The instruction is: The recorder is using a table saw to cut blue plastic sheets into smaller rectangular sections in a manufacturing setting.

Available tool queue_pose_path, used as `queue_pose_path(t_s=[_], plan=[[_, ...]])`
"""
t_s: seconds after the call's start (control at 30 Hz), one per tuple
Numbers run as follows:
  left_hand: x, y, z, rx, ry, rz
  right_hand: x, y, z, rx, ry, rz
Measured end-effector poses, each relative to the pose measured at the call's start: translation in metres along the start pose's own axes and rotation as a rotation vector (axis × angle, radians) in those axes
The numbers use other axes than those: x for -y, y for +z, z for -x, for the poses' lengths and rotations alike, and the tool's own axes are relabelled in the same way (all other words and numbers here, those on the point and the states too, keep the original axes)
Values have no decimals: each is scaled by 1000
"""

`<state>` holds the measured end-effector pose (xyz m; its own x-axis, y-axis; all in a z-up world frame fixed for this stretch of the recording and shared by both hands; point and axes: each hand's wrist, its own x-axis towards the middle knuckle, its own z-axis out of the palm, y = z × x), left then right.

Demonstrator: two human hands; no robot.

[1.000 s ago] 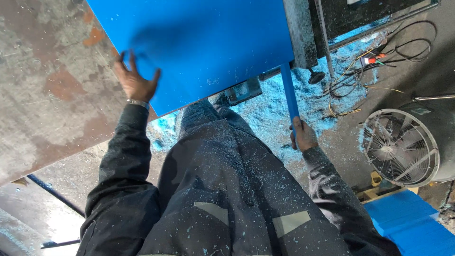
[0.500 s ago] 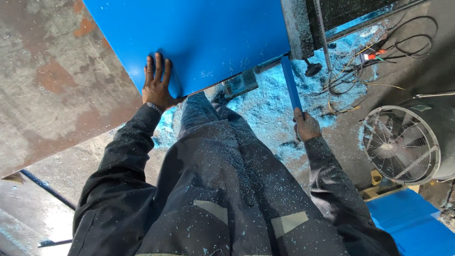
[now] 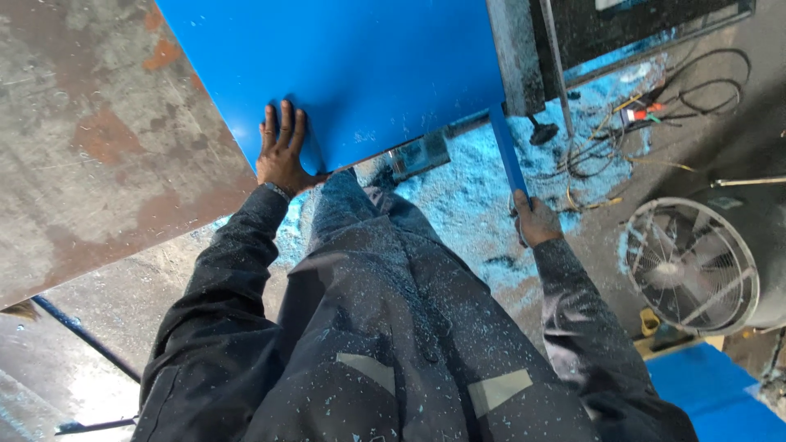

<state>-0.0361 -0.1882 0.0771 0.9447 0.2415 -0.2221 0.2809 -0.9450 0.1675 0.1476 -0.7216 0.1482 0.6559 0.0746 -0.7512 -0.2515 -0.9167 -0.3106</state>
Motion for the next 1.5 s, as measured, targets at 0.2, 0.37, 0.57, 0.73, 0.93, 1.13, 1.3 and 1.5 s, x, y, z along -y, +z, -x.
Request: queue_pose_path(t_s=[0.2,0.37,0.57,0.73,0.93,1.13,1.3,1.5], plan=[[1,3,1,52,-1,7,8,-3,8,15,-11,-89],[-8,-9,1,48,8,6,14,-4,11,58,22,-182],[-22,4,-3,134,-50,-100,17,-3,10,32,48,-140],[-19,3,-1,59,-42,-70,19,-5,10,84,82,-206],[-18,-3,-2,133,-59,-41,3,-2,-3,71,36,-110],[-17,0,-3,57,-66,16,-22,2,-25,34,27,80],[-16,1,-5,68,-77,28,-29,2,-33,11,10,116],[-16,3,-7,69,-85,30,-38,2,-43,-11,-14,212]])
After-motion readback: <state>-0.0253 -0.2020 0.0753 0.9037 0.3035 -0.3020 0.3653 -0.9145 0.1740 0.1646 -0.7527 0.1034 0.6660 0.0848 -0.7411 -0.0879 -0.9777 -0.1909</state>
